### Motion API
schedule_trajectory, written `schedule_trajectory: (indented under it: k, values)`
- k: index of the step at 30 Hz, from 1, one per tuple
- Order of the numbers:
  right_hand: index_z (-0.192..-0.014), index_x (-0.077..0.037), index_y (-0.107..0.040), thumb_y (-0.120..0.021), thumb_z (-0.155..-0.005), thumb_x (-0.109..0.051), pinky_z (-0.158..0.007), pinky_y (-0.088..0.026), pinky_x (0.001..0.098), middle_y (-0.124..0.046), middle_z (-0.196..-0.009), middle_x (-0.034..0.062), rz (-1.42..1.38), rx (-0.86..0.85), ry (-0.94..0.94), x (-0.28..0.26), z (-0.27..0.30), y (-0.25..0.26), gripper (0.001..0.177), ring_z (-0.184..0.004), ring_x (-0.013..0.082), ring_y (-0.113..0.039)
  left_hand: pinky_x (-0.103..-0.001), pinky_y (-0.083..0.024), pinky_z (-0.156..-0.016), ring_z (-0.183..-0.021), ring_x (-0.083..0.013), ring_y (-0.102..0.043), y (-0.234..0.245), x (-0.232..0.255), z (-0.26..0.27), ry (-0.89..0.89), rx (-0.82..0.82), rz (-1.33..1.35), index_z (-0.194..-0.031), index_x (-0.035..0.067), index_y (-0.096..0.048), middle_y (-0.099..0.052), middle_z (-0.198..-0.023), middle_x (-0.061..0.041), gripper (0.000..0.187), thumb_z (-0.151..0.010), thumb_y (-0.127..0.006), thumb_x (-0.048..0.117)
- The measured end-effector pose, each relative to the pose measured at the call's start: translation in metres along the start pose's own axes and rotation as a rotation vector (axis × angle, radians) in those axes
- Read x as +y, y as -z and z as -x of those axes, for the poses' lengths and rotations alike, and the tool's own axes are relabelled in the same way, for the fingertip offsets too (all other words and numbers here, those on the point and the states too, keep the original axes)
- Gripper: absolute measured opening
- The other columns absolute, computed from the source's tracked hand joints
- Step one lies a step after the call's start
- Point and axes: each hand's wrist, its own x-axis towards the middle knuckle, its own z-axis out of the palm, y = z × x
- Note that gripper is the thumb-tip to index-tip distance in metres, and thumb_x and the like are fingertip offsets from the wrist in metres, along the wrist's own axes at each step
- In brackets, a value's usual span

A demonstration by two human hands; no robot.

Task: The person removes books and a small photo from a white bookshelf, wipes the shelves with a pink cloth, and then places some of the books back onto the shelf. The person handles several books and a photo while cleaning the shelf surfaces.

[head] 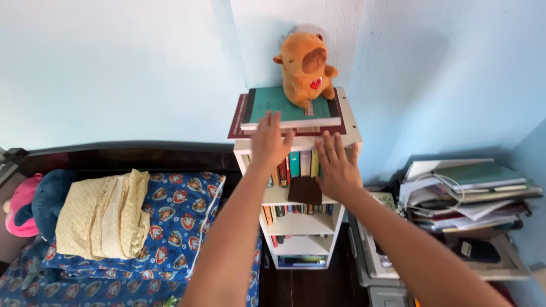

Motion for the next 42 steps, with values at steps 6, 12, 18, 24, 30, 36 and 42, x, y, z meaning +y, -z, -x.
schedule_trajectory:
  k: [6,12,18,24,30,36,42]
  values:
    - [-0.161,-0.008,-0.011,-0.075,-0.082,-0.045,-0.121,-0.015,0.0618,-0.006,-0.169,0.0163,-0.025,-0.057,-0.055,-0.007,-0.002,-0.001,0.108,-0.156,0.0383,-0.007,-0.048,-0.056,-0.093,-0.105,-0.0433,-0.070,-0.069,0.026,-0.099,0.179,0.327,0.441,-0.114,0.001,-0.062,-0.074,-0.104,-0.025,0.047,-0.089,-0.075,0.038]
    - [-0.161,-0.007,-0.009,-0.073,-0.083,-0.045,-0.122,-0.012,0.0619,-0.002,-0.168,0.0167,-0.059,-0.078,-0.057,-0.006,-0.003,0.000,0.108,-0.156,0.0366,-0.004,-0.054,-0.054,-0.083,-0.095,-0.0488,-0.068,-0.108,0.017,-0.158,0.431,0.407,0.532,-0.108,-0.004,-0.058,-0.070,-0.098,-0.028,0.047,-0.085,-0.076,0.033]
    - [-0.160,-0.007,-0.014,-0.071,-0.084,-0.038,-0.120,-0.011,0.0634,-0.008,-0.168,0.0170,-0.081,0.059,-0.044,-0.003,-0.003,-0.025,0.100,-0.156,0.0378,-0.008,-0.043,-0.061,-0.070,-0.073,-0.0299,-0.076,-0.054,-0.015,-0.157,0.409,0.560,0.689,-0.084,0.005,-0.064,-0.073,-0.078,-0.016,0.036,-0.086,-0.068,0.041]
    - [-0.159,-0.007,-0.023,-0.074,-0.077,-0.032,-0.121,-0.010,0.0688,-0.019,-0.167,0.0227,-0.165,0.300,-0.048,-0.003,-0.005,-0.058,0.100,-0.155,0.0437,-0.016,-0.036,-0.057,-0.057,-0.065,-0.0136,-0.065,0.046,-0.186,-0.102,0.273,0.888,0.695,-0.088,0.009,-0.059,-0.067,-0.075,-0.003,0.048,-0.092,-0.077,0.053]
    - [-0.165,-0.007,-0.026,-0.075,-0.083,-0.025,-0.125,-0.011,0.0702,-0.022,-0.170,0.0291,-0.150,0.468,-0.021,0.013,-0.012,-0.105,0.097,-0.159,0.0499,-0.018,-0.043,-0.058,-0.068,-0.072,-0.0306,-0.072,0.100,-0.328,0.129,0.808,0.759,0.161,-0.089,-0.001,-0.067,-0.075,-0.083,-0.016,0.044,-0.078,-0.090,0.035]
    - [-0.174,-0.011,-0.021,-0.073,-0.090,-0.027,-0.119,-0.005,0.0803,-0.011,-0.176,0.0349,-0.352,0.373,-0.073,-0.040,0.008,-0.074,0.099,-0.163,0.0527,-0.005,-0.047,-0.057,-0.095,-0.097,-0.0377,-0.074,0.054,-0.420,0.328,1.405,0.603,-0.047,-0.097,0.002,-0.074,-0.076,-0.098,-0.022,0.046,-0.082,-0.075,0.046]
    - [-0.164,-0.011,-0.032,-0.065,-0.090,-0.038,-0.114,-0.008,0.0825,-0.009,-0.173,0.0310,-0.344,0.109,0.184,-0.149,0.036,-0.117,0.086,-0.161,0.0447,-0.009,-0.052,-0.051,-0.101,-0.112,-0.0444,-0.067,0.003,-0.479,0.475,1.245,0.346,-0.146,-0.111,-0.001,-0.067,-0.072,-0.109,-0.029,0.045,-0.088,-0.064,0.037]
